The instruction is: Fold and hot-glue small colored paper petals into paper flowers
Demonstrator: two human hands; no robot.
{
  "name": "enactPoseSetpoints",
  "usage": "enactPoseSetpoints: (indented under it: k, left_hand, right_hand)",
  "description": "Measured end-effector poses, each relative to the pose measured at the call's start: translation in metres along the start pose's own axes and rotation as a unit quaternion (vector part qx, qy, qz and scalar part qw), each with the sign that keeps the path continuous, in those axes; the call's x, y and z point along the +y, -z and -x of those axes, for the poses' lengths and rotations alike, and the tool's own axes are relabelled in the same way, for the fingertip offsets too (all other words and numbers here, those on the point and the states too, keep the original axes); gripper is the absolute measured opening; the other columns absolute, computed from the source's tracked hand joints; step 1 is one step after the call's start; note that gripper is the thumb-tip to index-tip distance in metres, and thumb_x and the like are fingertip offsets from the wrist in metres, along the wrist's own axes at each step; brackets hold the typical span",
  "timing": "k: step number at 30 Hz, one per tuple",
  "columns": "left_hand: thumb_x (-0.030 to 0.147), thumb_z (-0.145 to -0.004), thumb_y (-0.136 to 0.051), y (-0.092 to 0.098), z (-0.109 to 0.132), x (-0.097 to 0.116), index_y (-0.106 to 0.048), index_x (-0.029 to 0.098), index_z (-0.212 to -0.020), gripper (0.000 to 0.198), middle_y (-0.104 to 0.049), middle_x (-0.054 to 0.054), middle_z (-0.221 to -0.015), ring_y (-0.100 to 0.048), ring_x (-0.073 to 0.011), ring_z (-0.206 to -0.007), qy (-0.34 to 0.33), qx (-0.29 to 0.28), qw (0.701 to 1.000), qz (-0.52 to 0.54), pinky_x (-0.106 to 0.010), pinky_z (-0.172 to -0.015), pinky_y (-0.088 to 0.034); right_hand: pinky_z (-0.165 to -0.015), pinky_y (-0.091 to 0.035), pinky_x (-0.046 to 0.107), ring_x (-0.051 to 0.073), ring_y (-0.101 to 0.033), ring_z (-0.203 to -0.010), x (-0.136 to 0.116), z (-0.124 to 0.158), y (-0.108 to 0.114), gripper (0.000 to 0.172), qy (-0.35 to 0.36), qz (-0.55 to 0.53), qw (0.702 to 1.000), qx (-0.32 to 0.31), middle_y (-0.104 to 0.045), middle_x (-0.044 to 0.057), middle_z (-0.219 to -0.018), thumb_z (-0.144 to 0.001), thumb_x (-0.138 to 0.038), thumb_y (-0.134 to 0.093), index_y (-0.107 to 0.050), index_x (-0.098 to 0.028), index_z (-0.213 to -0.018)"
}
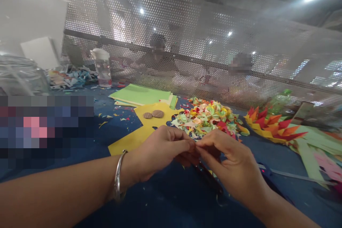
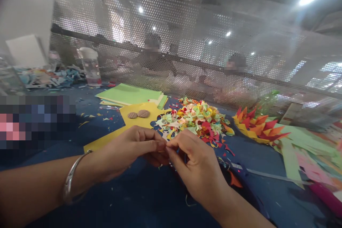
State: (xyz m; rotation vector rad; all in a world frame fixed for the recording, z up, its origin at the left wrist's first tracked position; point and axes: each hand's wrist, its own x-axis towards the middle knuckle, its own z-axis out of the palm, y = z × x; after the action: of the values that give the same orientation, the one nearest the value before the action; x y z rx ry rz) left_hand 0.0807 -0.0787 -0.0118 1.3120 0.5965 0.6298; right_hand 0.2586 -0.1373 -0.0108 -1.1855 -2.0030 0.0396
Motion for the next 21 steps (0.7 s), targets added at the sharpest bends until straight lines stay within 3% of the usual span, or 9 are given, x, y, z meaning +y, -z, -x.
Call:
enactPoseSetpoints:
  k: [8,14,21]
  left_hand:
    - [0.024,-0.074,-0.071,0.003,-0.003,-0.006,-0.066,0.016,-0.079,0.011,-0.071,-0.002,-0.075,-0.066,-0.0137,-0.071,-0.008,0.011,0.999,-0.038,-0.028,-0.072,-0.053]
    - [0.023,-0.074,-0.069,0.007,-0.007,-0.007,-0.065,0.016,-0.075,0.009,-0.072,-0.003,-0.072,-0.068,-0.0144,-0.069,0.008,0.012,0.998,-0.059,-0.029,-0.072,-0.054]
    - [0.027,-0.080,-0.064,0.010,-0.007,-0.006,-0.064,0.015,-0.075,0.013,-0.071,-0.004,-0.072,-0.066,-0.0145,-0.066,-0.056,-0.003,0.986,-0.156,-0.028,-0.066,-0.051]
  right_hand:
    - [-0.054,-0.044,0.026,0.013,-0.055,-0.057,0.004,-0.001,0.000,0.010,-0.089,-0.019,0.996,-0.023,-0.060,-0.002,-0.068,-0.089,-0.025,-0.060,-0.061,-0.022,-0.080]
    - [-0.053,-0.044,0.025,0.013,-0.054,-0.057,0.003,-0.002,-0.002,0.010,-0.109,-0.033,0.993,-0.034,-0.060,-0.003,-0.067,-0.089,-0.028,-0.059,-0.061,-0.023,-0.082]
    - [-0.052,-0.043,0.024,0.013,-0.052,-0.056,0.003,-0.003,0.000,0.012,-0.133,-0.072,0.987,-0.057,-0.059,-0.004,-0.065,-0.090,-0.031,-0.059,-0.060,-0.023,-0.082]
